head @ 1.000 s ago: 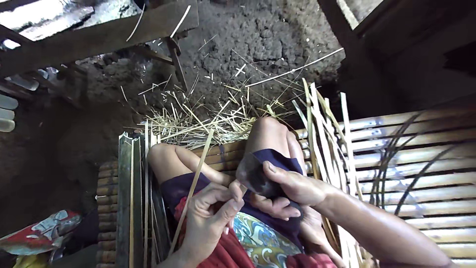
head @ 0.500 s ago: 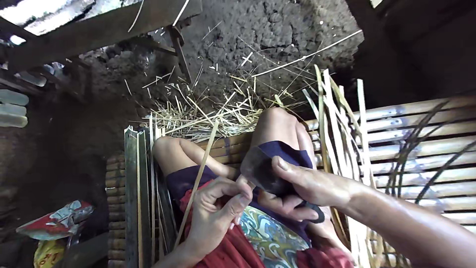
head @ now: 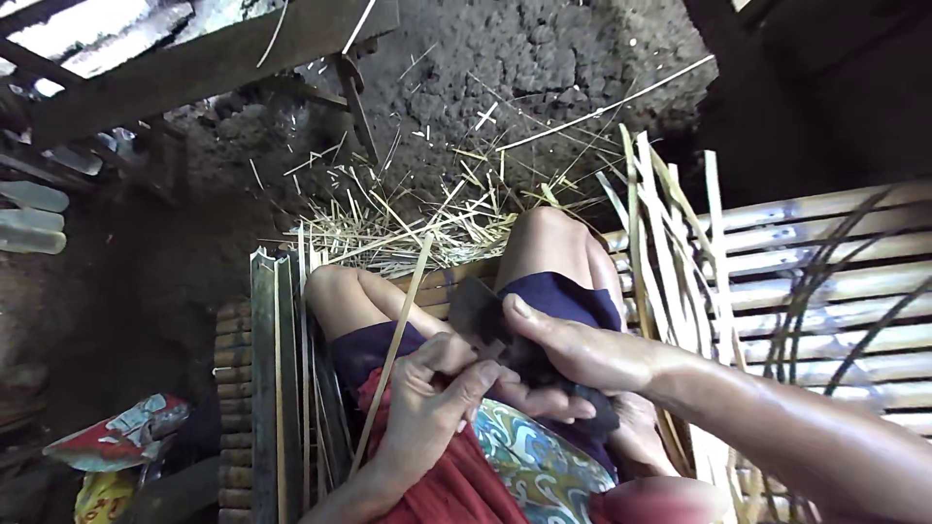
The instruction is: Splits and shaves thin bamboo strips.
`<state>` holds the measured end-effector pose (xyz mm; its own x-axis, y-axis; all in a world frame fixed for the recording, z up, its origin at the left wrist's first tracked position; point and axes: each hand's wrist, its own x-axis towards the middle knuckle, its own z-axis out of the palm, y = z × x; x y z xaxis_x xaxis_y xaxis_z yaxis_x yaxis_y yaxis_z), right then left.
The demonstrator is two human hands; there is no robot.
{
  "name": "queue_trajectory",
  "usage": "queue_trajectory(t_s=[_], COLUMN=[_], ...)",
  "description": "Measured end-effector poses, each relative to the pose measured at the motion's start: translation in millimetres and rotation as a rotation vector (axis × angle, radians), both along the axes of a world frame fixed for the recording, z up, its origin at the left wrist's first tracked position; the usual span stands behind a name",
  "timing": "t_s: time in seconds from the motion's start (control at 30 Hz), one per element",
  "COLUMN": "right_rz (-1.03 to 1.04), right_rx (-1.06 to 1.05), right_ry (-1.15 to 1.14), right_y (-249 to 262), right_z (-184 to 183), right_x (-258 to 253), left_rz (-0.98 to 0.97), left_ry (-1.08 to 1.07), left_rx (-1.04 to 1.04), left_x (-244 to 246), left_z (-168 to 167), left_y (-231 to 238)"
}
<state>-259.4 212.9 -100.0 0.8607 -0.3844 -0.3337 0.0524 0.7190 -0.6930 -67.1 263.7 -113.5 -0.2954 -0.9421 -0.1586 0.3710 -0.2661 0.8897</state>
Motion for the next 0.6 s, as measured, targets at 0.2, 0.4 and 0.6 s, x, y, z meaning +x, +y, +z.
queue_trajectory(t_s=[0.2,0.4,0.6], right_rz=[-0.097,-0.498,-0.562], right_rx=[-0.278,-0.849,-0.829], right_ry=[0.185,0.533,0.489], right_y=[-10.5,-0.6,5.5], right_z=[-9.1,-27.1,-37.1], right_x=[-5.3,5.6,15.5], left_rz=[-0.109,0.045,0.318], left_ry=[0.024,-0.055,0.325], left_rx=[0.107,0.174,0.340], left_x=[7.4,-9.6,-48.4], left_z=[-7.3,-26.3,-38.7], left_y=[-10.1,-50.6,-46.9])
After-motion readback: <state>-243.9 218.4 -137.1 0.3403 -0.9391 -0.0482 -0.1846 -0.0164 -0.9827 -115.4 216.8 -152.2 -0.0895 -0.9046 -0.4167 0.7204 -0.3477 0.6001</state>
